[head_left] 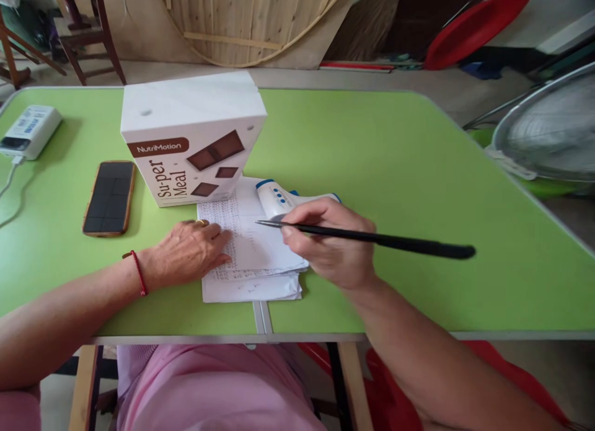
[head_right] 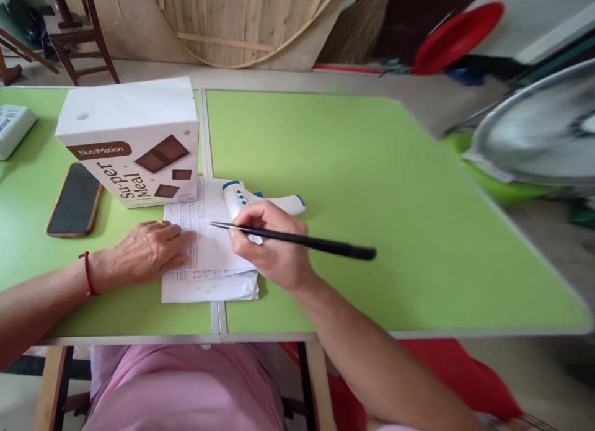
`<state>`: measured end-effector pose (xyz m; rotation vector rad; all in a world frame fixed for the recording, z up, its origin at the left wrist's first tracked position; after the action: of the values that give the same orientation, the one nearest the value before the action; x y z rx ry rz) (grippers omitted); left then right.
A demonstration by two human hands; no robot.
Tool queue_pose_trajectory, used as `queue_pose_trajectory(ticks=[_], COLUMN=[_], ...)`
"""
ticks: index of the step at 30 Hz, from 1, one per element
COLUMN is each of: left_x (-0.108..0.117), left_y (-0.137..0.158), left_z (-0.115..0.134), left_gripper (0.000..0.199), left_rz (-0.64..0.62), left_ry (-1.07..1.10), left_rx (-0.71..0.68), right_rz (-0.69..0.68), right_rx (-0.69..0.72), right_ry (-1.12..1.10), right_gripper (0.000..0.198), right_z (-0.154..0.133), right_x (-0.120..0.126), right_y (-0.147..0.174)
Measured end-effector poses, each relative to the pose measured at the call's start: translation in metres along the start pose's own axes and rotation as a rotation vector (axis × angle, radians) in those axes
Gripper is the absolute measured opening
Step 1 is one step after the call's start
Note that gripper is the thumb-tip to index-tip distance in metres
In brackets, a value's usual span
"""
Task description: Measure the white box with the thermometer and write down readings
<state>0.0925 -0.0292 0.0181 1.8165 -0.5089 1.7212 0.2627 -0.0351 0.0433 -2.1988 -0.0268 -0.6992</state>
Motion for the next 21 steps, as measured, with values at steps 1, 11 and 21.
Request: queue_pose_trajectory(ticks=[1,11,21], left_x=[-0.001,-0.008,-0.01], left_y=[0.0,0.002,0.005], left_z=[0.001,0.011,0.011], left_gripper=[0.028,0.02,0.018], left_rz=[-0.022,-0.015,0.049], left_ry=[-0.009,0.0,0.004], left_rx=[0.002,-0.093,-0.114], right_rz=[0.016,-0.07,-0.128], right_rx=[-0.13,-0.273,-0.165], right_ry=[-0.109,-0.18,-0.086], right_gripper=[0.005,0.007,0.013], right_z=[0.004,0.014,0.011], right_x=[-0.005,-0.039,-0.043], right_y=[0.003,0.018,0.02])
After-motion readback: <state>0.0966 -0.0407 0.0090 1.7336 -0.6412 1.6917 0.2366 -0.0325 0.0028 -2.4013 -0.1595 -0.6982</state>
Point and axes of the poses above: each hand's wrist, its own y-axis away from the middle knuckle, its own x-axis out of the back of the hand, z = x × y, the point moved 6 cm from there along -y, towards the middle knuckle, and after that the axes turned 14 degrees about x, right-handed, at the moved point
